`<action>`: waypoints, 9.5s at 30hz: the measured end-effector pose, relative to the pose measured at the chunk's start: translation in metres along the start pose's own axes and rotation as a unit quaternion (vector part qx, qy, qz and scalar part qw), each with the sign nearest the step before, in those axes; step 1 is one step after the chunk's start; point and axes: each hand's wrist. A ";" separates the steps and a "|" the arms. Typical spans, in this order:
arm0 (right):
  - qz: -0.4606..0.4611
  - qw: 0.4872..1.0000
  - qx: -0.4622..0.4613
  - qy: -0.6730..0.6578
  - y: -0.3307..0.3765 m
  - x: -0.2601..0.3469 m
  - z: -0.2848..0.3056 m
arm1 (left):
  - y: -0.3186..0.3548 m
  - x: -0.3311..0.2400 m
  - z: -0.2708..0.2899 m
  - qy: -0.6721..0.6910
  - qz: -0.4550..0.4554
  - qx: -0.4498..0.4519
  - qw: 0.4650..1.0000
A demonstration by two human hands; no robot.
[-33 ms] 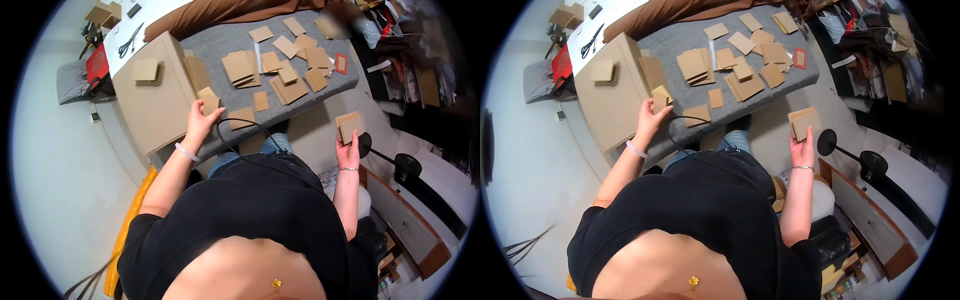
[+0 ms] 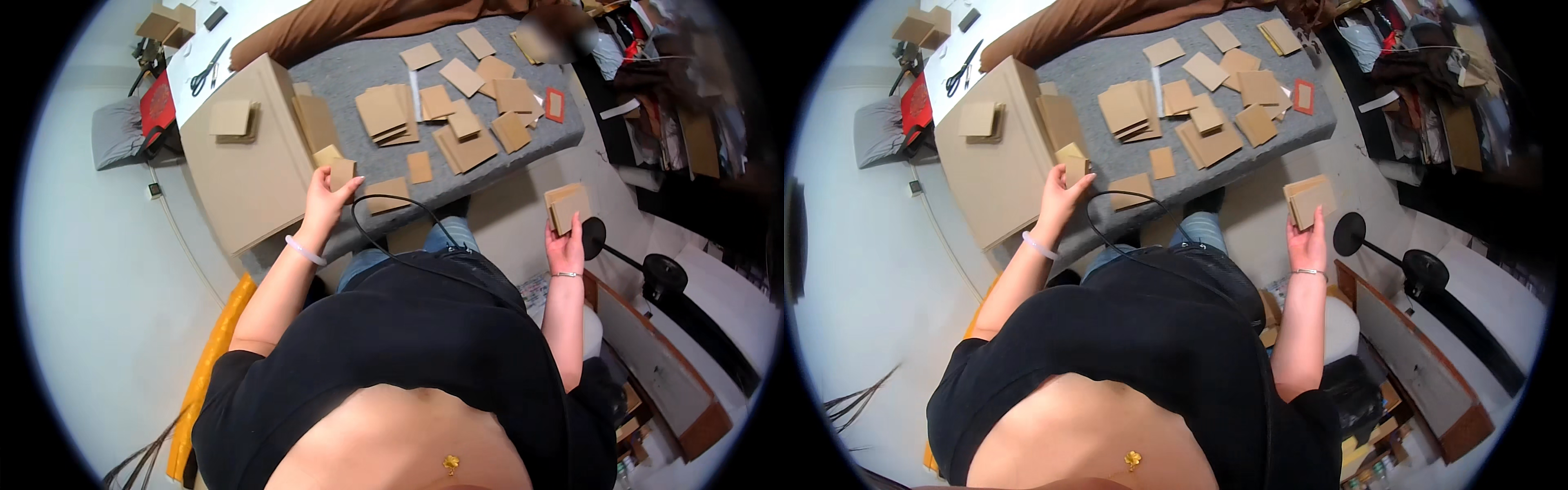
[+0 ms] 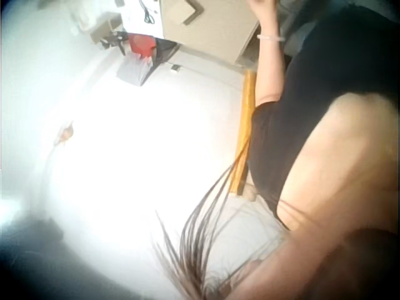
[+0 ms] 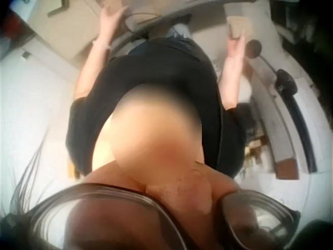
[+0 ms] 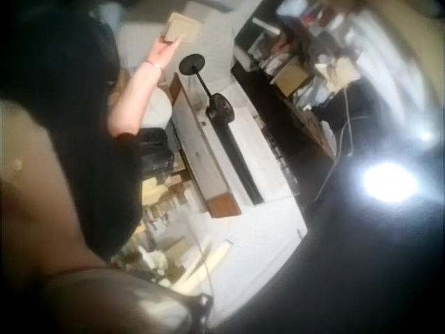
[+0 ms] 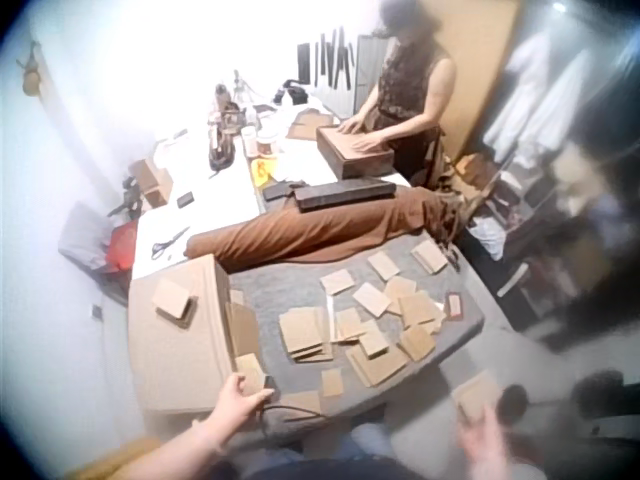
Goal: The person assembles small cardboard boxes by folding the flaps of pre-cut cardboard pieces. They work at a table covered with various cardboard components, picking up individual pieces, folding them into box shapes, and stacking the finished units. The process involves repetitive folding and stacking actions without the use of tools.
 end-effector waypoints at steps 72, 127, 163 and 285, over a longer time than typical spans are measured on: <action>-0.236 0.903 0.209 0.292 -0.197 -0.022 -0.084 | -0.045 -0.016 -0.139 0.095 0.138 -0.064 0.984; -0.048 0.828 0.414 0.375 -0.032 -0.004 -0.245 | -0.017 -0.147 -0.163 0.298 -0.056 -0.036 0.952; -0.001 0.750 0.393 0.533 -0.026 0.007 -0.246 | 0.011 -0.155 -0.127 0.334 -0.088 0.001 0.938; 0.081 0.900 0.344 0.254 0.008 0.040 -0.233 | 0.049 -0.162 -0.155 0.249 -0.191 -0.092 0.945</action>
Point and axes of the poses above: each hand's wrist, its own y-axis away from the middle knuckle, its own z-axis out of the back of the hand, x = y × z, and after that the axes turned 8 degrees about x, right-handed
